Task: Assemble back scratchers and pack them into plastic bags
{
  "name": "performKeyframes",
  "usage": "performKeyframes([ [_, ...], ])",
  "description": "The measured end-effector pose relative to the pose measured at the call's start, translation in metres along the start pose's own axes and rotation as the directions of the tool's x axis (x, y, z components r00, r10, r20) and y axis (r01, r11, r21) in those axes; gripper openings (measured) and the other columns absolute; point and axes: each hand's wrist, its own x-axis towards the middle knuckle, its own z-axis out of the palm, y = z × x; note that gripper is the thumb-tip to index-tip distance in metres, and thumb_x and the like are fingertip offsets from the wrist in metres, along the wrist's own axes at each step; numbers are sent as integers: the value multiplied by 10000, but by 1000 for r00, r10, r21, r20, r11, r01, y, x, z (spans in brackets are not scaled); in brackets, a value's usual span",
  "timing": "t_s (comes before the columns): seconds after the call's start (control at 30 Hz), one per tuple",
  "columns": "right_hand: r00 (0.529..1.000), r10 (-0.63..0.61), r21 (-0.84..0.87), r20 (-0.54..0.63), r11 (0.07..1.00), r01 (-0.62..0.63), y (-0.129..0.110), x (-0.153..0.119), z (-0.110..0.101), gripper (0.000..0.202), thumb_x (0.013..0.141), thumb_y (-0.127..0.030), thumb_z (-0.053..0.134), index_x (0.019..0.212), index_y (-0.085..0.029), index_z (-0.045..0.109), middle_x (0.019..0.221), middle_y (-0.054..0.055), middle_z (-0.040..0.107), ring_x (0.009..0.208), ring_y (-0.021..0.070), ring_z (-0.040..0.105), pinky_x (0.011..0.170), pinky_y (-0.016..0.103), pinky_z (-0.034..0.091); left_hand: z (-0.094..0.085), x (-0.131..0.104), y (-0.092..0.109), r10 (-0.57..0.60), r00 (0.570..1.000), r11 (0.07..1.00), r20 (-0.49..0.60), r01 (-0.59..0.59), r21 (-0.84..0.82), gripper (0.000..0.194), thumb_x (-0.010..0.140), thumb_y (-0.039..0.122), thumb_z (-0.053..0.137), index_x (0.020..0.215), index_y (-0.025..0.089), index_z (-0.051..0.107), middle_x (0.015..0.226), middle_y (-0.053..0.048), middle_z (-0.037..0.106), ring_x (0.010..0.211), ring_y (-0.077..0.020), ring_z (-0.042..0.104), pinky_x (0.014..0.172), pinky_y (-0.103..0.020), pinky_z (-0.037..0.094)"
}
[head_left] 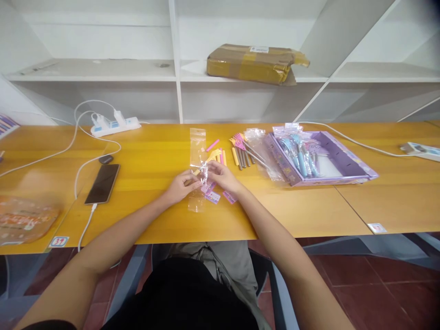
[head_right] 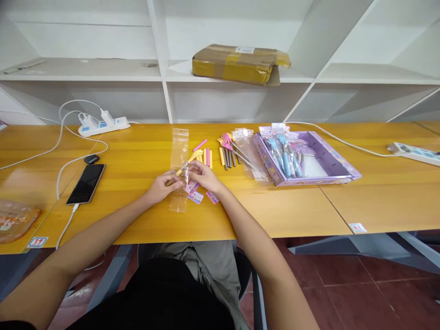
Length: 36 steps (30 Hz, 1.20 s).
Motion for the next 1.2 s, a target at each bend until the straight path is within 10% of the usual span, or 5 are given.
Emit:
performKeyframes([
  [0.2, 999, 5, -69, -39, 998, -7, 5, 3, 5, 432, 824, -605, 883, 960, -218, 746, 920, 24, 760, 878, 197, 701, 831, 334, 619, 3, 1, 5, 9, 996, 995, 88, 0, -101, 335, 870, 544, 851, 828, 213, 820, 1100, -104, 734, 1153, -285, 696, 1121, -432, 501],
  [0.5, 887, -127, 106, -443, 976, 192, -18, 0, -33, 427, 941, -675, 748, 1152, -305, 709, 995, 28, 708, 940, 181, 692, 828, 310, 630, -9, 10, -18, -284, 936, 861, -208, 153, -486, 337, 754, 478, 948, 882, 186, 839, 952, -69, 776, 866, -197, 667, 782, -322, 523],
  [0.7, 989, 39, 201, -145, 980, -9, -28, -14, -21, 512, 829, -590, 909, 1174, -247, 749, 801, -28, 698, 485, 76, 424, 415, 240, 342, -18, 17, -18, -371, 841, 788, -393, 62, -612, 409, 693, 477, 999, 866, 153, 818, 947, -62, 782, 710, -109, 590, 657, -268, 480],
  [0.83, 981, 183, 90, 70, 978, -189, -27, -20, -12, 481, 844, -572, 902, 1119, -206, 752, 802, 5, 744, 534, 93, 529, 423, 218, 325, -26, 19, -14, -406, 800, 759, -443, 25, -651, 381, 707, 429, 1003, 849, 156, 778, 811, -11, 714, 660, -89, 566, 633, -250, 469],
  [1.2, 970, 226, -54, 88, 974, -222, -19, -18, -20, 464, 874, -577, 873, 1127, -200, 776, 823, 30, 777, 560, 107, 620, 427, 204, 368, -35, 19, -7, -438, 793, 699, -423, 5, -715, 408, 717, 444, 996, 783, 174, 698, 822, -3, 691, 766, -102, 637, 732, -242, 535],
])
